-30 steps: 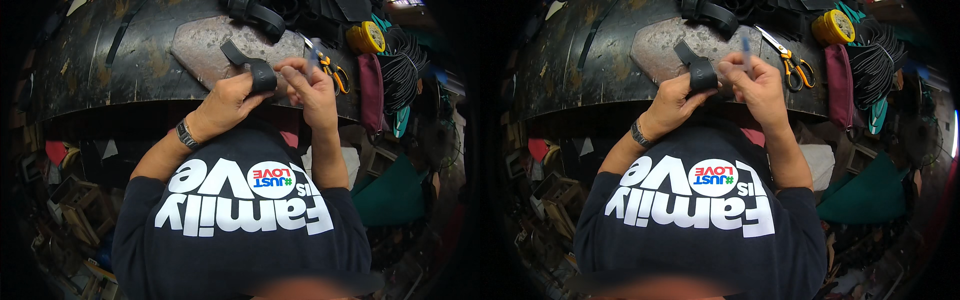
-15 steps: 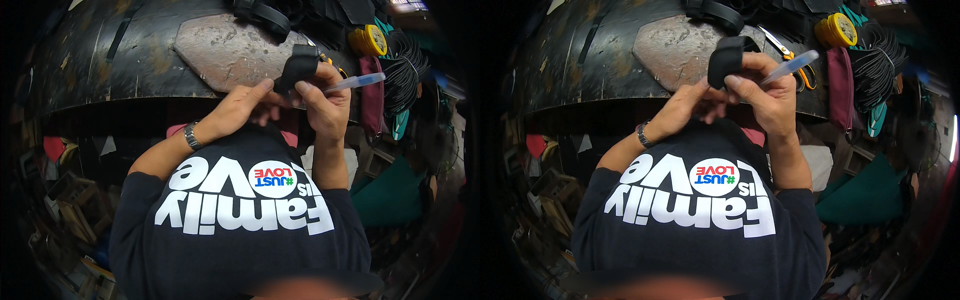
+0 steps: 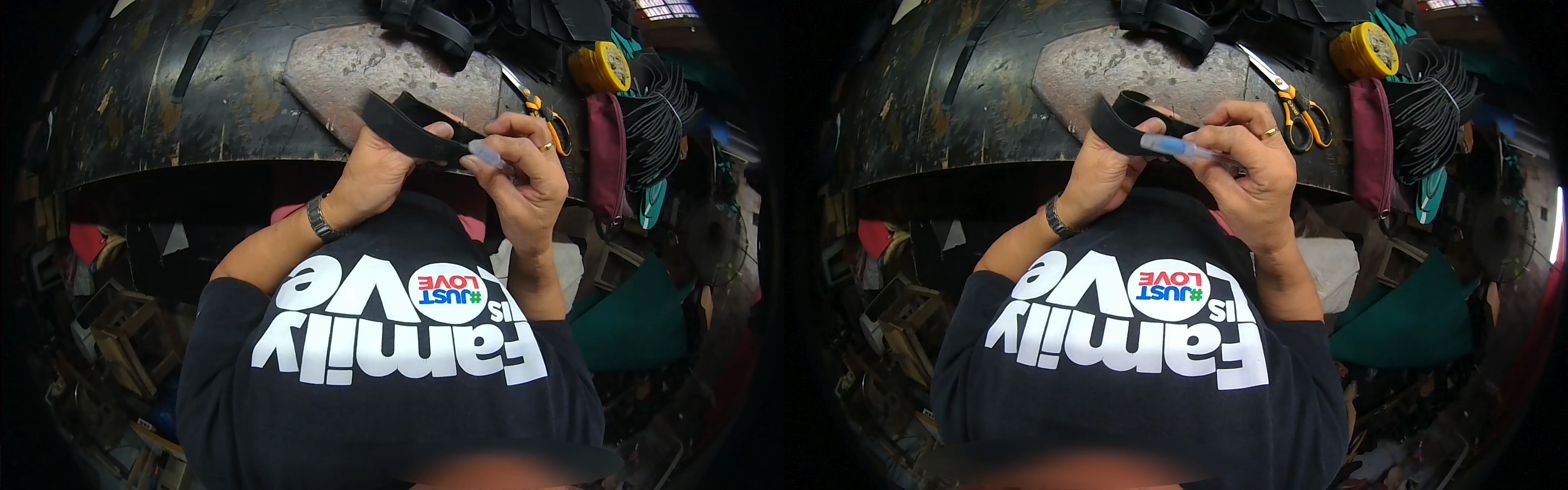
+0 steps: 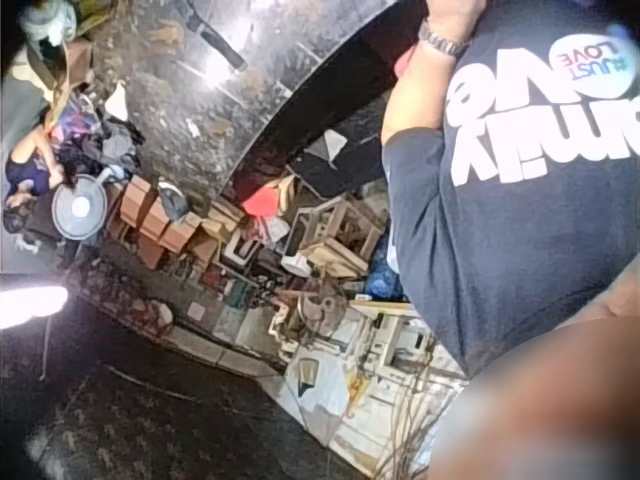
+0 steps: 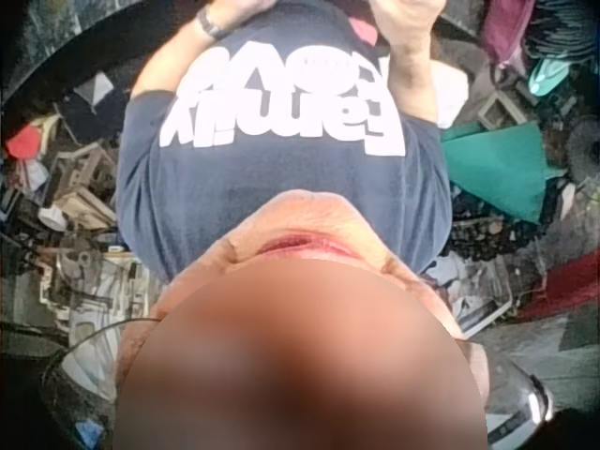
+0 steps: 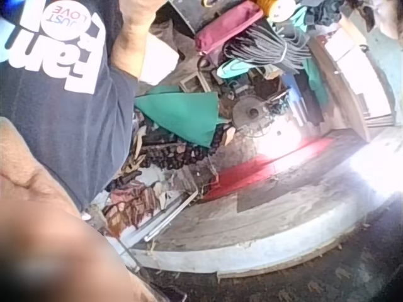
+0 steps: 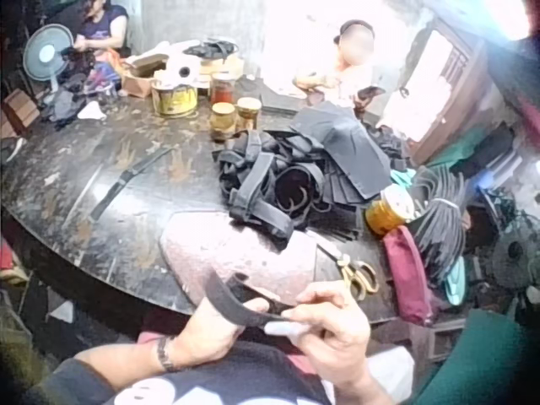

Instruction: The person marks multiple black leather strips with a blue pen and then cuts them with scissors. They handle each strip one at a time, folding and aligning edges before marking and cutting.

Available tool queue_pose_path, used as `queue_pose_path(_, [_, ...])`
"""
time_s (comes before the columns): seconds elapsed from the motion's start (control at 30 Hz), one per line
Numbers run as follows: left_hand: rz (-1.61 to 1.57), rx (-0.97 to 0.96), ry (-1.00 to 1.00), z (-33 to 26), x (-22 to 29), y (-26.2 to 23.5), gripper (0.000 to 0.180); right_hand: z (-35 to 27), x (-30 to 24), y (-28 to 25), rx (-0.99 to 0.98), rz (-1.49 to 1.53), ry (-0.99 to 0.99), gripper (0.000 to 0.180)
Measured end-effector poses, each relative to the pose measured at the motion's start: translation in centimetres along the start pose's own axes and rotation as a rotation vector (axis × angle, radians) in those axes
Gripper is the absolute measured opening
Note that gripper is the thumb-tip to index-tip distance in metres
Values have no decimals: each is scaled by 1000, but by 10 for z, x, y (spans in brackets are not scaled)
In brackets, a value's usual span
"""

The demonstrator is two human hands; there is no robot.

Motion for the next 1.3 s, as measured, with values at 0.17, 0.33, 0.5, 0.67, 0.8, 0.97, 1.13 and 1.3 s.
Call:
queue_pose_path(0.17, [178,-62,38,-2,0,-3,23,-6,13,1,59,146,73,20])
queue_pose_path(0.33, [237,-126,137,-2,3,-3,23,-14,22,6,58,314,255,17])
queue_pose_path(0.5, [264,-152,149,-2,5,-3,22,-14,23,10,62,319,243,16])
queue_pose_path(0.67, [286,-134,158,-3,6,-5,21,-14,26,13,60,340,252,17])
queue_pose_path(0.8, [297,-137,173,-3,6,-6,21,-14,27,15,61,337,241,17])
queue_pose_path(0.97, [386,-174,184,-3,11,-5,23,-14,27,16,60,346,237,17])
queue_pose_path(1.13, [452,-174,178,-7,15,-1,25,-17,27,16,74,360,260,17])
queue_pose_path(1.3, [362,-75,72,-3,7,-7,22,-17,24,20,38,346,193,18])
Point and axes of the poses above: each hand's wrist, its own z-axis towards the middle knuckle, its own y-axis out of the palm, x = y × z, the point moved 6 cm from there along z, towards the middle knuckle, and after that the axes turned 4 degrees about x, right-handed, at the moved point
